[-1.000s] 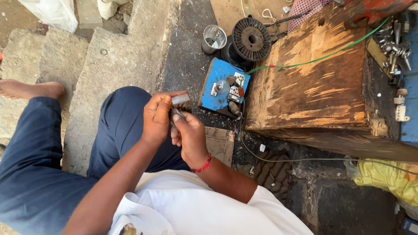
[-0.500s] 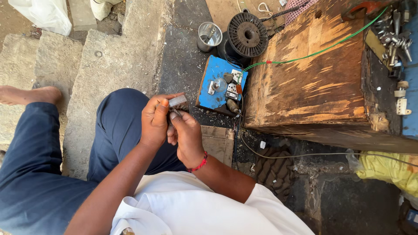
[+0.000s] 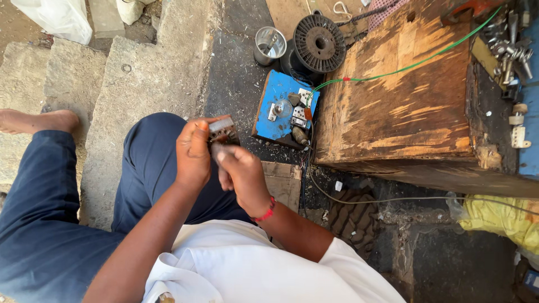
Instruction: The person sits on outdoor stone steps and files the edges and slots of a metal motor housing part by hand, repeatedly repositioning and turning the part to work different sides, then holds it up to view the slotted opening.
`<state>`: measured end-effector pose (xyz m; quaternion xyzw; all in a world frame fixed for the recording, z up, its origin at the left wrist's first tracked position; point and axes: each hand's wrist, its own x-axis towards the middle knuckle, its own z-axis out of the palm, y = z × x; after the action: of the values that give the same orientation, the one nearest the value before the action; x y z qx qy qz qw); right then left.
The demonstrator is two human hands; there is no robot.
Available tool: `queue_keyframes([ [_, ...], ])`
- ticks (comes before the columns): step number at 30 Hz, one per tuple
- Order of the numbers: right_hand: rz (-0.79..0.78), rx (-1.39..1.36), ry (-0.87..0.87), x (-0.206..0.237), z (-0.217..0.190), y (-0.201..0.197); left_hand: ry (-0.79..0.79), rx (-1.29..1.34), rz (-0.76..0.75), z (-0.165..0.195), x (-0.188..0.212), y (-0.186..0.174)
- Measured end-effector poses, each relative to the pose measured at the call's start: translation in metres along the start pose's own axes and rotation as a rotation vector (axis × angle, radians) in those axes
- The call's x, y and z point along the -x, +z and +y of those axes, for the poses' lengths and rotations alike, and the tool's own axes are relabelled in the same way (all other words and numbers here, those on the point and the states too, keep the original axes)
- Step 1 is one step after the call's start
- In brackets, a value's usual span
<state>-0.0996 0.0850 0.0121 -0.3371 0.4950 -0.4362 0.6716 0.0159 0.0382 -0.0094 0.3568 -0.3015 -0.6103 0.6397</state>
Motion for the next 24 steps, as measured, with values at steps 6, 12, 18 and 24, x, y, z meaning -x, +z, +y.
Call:
queue_keyframes([
  [6, 0.119, 0.197, -0.258, 0.019, -0.018, -0.028, -0.213, 0.355, -0.023, 0.004, -0.002, -0.002],
  [12, 0.015, 0.216, -0.453, 0.014, -0.029, -0.053, -0.405, 0.636, -0.094, 0.005, 0.001, -0.003],
  [18, -0.090, 0.332, -0.523, 0.015, -0.031, -0.061, -0.429, 0.737, -0.159, 0.002, 0.001, -0.013],
  [24, -0.046, 0.305, -0.582, 0.012, -0.031, -0.061, -0.458, 0.813, -0.191, -0.001, 0.001, -0.017],
])
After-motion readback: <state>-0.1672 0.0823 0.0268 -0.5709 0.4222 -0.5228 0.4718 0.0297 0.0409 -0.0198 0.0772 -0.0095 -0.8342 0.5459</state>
